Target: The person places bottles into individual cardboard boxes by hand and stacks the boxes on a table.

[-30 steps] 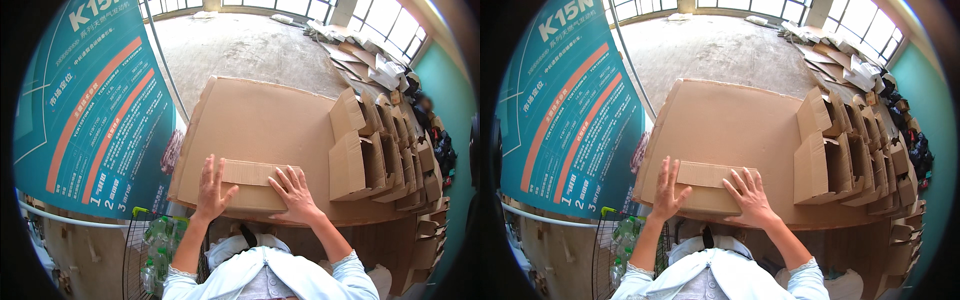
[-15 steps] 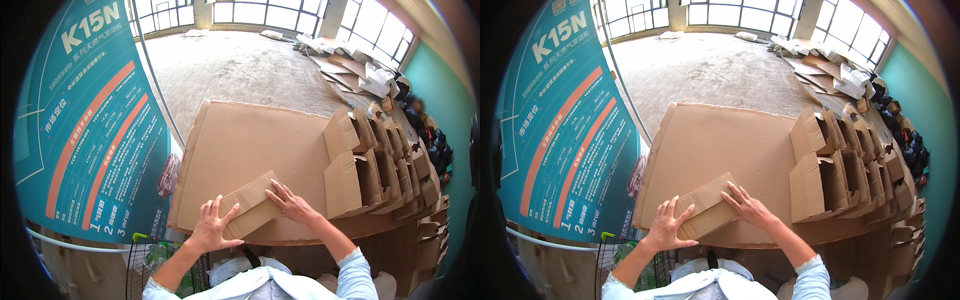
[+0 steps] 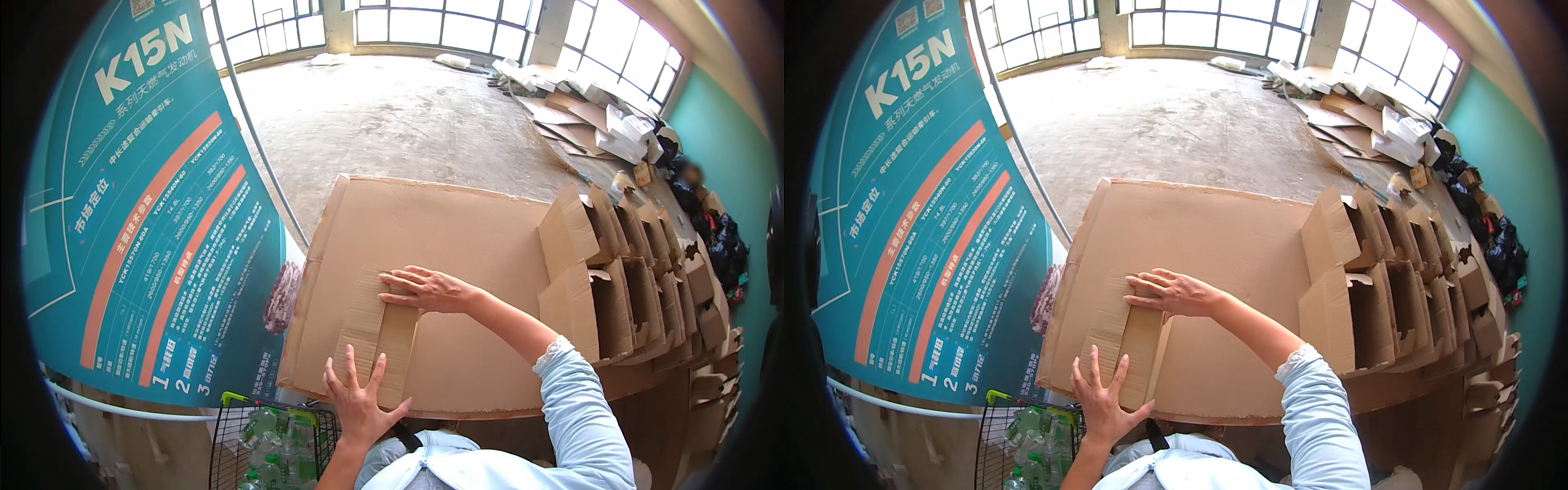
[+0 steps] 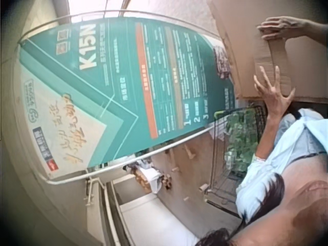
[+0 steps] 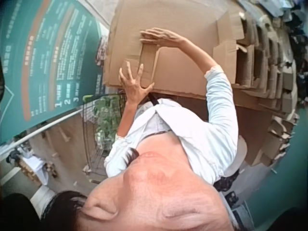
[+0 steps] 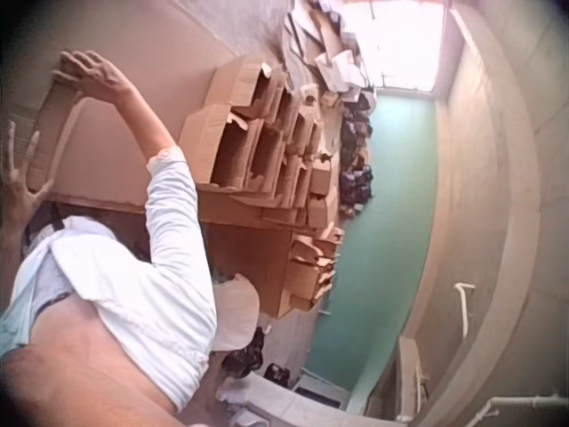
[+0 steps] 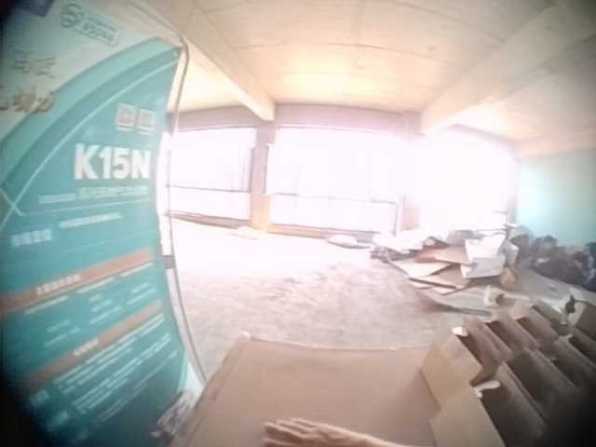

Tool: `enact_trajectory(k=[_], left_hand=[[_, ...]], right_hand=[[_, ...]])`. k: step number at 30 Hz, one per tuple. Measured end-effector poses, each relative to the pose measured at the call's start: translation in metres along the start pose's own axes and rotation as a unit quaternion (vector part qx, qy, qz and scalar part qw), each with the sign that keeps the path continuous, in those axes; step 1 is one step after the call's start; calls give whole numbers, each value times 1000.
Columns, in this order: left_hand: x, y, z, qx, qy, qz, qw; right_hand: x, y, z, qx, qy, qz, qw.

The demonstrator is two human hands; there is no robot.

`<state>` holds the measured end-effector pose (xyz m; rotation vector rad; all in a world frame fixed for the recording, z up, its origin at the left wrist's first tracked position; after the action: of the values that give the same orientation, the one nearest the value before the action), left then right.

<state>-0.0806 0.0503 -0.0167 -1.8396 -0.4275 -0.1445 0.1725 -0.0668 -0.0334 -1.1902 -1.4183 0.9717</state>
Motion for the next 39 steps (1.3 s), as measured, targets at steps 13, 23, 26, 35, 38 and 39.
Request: enact_trajectory(k=[13,23,26,35,38,39], left_hand=[[65,39,-3,28,-114,-128,985],[236,107,66,109,-69,-239,963],[301,125,100,116,-69,-243,961],[410,173,139,93,-43,-175,979],[431,185,213,85,28,-241,966],[433,192,202,130,6,-167,977]], right_hand=[[27,21,-61,-102,167,10,981],[-33,74,87,228,440,-90,864],[-86,50,160,306,479,-71,820],[-172,-58,253,146,709,-88,684],[-164,-84,246,120,686,-150,702],[-164,-90,245,116,686,-160,700]])
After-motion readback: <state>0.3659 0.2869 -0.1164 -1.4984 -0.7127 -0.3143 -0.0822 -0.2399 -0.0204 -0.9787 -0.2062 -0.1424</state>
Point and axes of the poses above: each hand's wrist, its own x-axis towards the middle knuckle, its own y-axis out of the palm, z = x × y, the point moved 3 cm from there along x, towards the middle knuckle, and after that the axes turned 8 degrees about -z, right-handed, at the moved point
